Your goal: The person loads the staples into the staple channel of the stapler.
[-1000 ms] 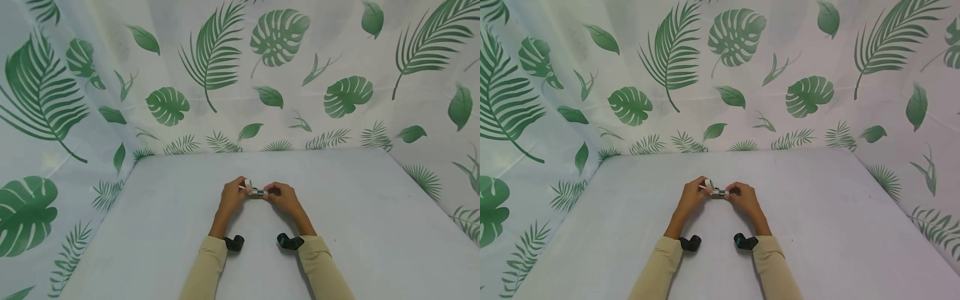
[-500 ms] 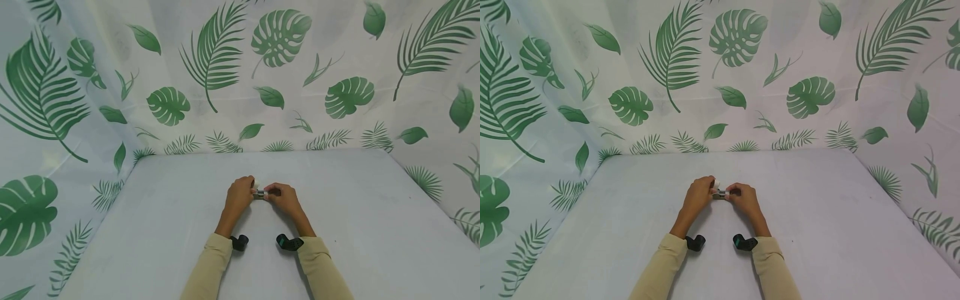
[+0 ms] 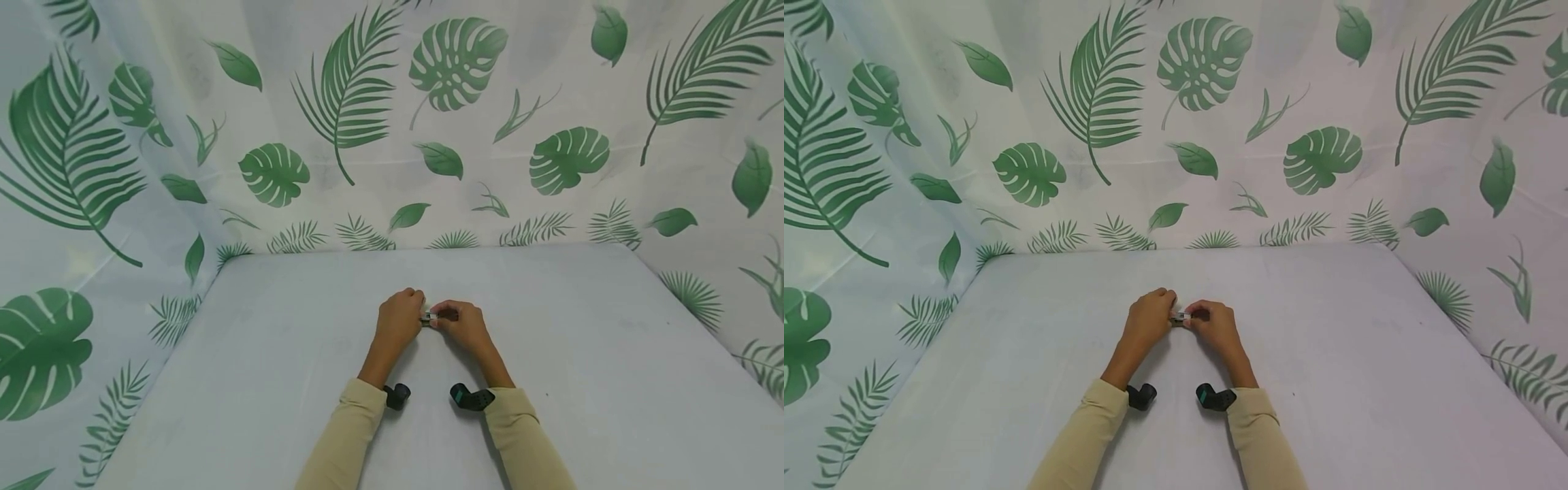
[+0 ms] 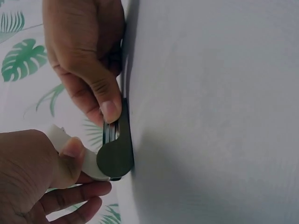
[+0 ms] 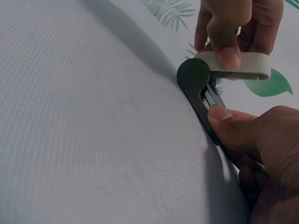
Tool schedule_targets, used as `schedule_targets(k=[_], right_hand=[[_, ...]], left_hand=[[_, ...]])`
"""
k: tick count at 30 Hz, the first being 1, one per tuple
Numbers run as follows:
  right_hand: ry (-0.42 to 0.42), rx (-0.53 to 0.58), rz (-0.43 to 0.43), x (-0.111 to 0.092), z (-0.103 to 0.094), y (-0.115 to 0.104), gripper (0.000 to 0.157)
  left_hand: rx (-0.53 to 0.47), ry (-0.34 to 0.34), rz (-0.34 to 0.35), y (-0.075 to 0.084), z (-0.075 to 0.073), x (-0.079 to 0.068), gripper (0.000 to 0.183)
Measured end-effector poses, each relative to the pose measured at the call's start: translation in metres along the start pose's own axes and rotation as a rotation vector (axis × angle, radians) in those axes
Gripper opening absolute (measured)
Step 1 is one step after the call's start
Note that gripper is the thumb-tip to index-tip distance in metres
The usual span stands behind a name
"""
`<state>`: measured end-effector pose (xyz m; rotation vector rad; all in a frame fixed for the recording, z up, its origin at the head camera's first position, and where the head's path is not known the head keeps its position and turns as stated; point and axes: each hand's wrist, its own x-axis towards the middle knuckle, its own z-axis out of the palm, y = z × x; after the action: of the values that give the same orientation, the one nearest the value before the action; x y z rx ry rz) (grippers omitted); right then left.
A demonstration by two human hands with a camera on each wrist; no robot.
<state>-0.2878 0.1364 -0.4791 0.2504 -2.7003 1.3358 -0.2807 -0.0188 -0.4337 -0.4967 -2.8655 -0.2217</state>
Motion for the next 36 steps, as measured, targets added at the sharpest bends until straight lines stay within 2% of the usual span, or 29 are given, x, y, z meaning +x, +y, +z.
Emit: schedule_targets(k=[5, 10, 14, 18, 20, 22, 27, 29, 31, 36], right_hand=[[-0.009, -0.015, 0.033, -0.001, 0.001, 0.000, 0.018], [-0.007, -0.024, 0.033, 0.000, 0.003, -0.001, 0.020], [-0.009, -0.040, 0.021, 0.000, 0.001, -0.002, 0.024], [-0.014, -0.030, 0.025, -0.001, -0.001, -0.003, 0.026], [-0.011, -0.025, 0.022, -0.002, -0.002, -0.003, 0.025], [-0.009, -0.020, 0.024, -0.003, -0.003, -0.003, 0.025], [-0.008, -0.012, 0.026, -0.002, -0.005, -0.001, 0.025], [-0.022, -0.005, 0.019, -0.001, -0.005, 0.000, 0.025], [-0.048, -0.002, 0.008, 0.000, -0.006, 0.001, 0.025], [-0.138, 0.026, 0.014, 0.002, -0.009, 0.001, 0.032]], left_hand=[[0.071, 0.008, 0.018, 0.005, 0.003, -0.003, 0.026], [0.091, 0.085, 0.015, 0.005, 0.008, -0.006, 0.025], [0.043, 0.133, 0.010, 0.004, 0.010, -0.008, 0.020], [-0.035, 0.123, -0.032, 0.003, 0.012, -0.009, 0.020], [-0.095, 0.112, -0.052, 0.000, 0.014, -0.009, 0.022], [-0.212, 0.102, -0.076, -0.004, 0.014, -0.010, 0.022], [-0.656, 0.084, -0.149, -0.019, 0.021, -0.013, 0.021], [-0.766, 0.075, -0.170, -0.023, 0.024, -0.014, 0.021], [-0.816, 0.063, -0.186, -0.026, 0.027, -0.015, 0.022], [-0.867, 0.025, -0.212, -0.030, 0.029, -0.014, 0.023]])
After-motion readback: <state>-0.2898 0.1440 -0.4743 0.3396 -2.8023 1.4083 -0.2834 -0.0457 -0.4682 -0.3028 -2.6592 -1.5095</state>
